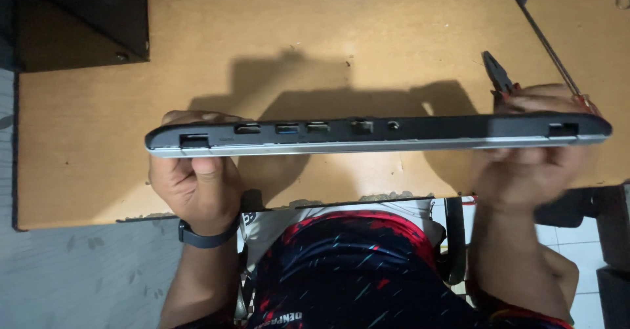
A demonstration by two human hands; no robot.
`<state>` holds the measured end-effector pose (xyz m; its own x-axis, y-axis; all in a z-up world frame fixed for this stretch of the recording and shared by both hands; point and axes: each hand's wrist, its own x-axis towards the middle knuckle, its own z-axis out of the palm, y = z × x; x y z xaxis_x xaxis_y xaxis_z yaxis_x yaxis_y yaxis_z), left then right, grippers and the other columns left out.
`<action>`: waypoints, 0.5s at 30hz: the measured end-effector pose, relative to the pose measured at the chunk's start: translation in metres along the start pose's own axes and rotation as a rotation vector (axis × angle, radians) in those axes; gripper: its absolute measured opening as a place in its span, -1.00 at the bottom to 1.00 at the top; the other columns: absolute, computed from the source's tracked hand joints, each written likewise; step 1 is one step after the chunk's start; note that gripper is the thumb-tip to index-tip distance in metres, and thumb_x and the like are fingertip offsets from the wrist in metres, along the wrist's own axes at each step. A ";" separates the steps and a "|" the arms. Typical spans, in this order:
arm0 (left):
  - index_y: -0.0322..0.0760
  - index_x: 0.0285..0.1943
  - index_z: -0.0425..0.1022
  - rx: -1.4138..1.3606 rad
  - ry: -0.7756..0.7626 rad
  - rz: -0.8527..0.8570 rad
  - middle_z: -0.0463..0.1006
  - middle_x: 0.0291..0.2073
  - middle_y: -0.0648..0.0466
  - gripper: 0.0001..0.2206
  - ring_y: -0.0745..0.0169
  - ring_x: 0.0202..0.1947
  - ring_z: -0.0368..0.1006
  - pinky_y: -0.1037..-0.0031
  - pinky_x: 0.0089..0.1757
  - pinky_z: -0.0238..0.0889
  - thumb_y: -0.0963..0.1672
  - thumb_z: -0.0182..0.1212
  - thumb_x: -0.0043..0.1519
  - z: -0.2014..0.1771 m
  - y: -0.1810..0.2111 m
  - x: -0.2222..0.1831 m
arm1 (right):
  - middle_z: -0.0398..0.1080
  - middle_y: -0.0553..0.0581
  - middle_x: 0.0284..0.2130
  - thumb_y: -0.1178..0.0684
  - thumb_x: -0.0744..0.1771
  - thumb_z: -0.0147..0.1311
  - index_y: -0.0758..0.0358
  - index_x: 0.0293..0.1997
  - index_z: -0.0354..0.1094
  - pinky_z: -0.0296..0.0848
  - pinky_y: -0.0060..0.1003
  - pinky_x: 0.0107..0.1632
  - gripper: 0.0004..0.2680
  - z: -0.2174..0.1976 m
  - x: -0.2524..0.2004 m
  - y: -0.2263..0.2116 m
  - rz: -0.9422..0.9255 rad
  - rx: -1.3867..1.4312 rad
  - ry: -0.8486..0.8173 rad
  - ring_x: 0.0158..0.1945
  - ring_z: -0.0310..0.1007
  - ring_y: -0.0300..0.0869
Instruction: Repairing and reassembling a laptop by working on internal components and then attaching the back cover.
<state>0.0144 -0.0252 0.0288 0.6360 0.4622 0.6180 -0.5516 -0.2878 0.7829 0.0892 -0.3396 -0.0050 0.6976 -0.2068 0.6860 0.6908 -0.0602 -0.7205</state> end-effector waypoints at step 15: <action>-0.37 0.30 0.26 0.113 -0.167 0.085 0.34 0.09 -0.14 -0.60 0.02 0.09 0.48 0.19 0.15 0.62 0.00 0.04 0.44 -0.009 0.063 0.022 | 0.17 0.42 -0.29 -0.14 0.54 -0.24 0.60 -0.07 0.20 0.17 0.00 0.01 -0.60 -0.024 0.026 -0.026 -0.215 -0.290 -0.238 -0.12 0.21 0.16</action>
<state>-0.0114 -0.0252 0.0908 0.6757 0.2892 0.6781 -0.5491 -0.4163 0.7247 0.0844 -0.3669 0.0293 0.5915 0.0691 0.8033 0.7669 -0.3558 -0.5341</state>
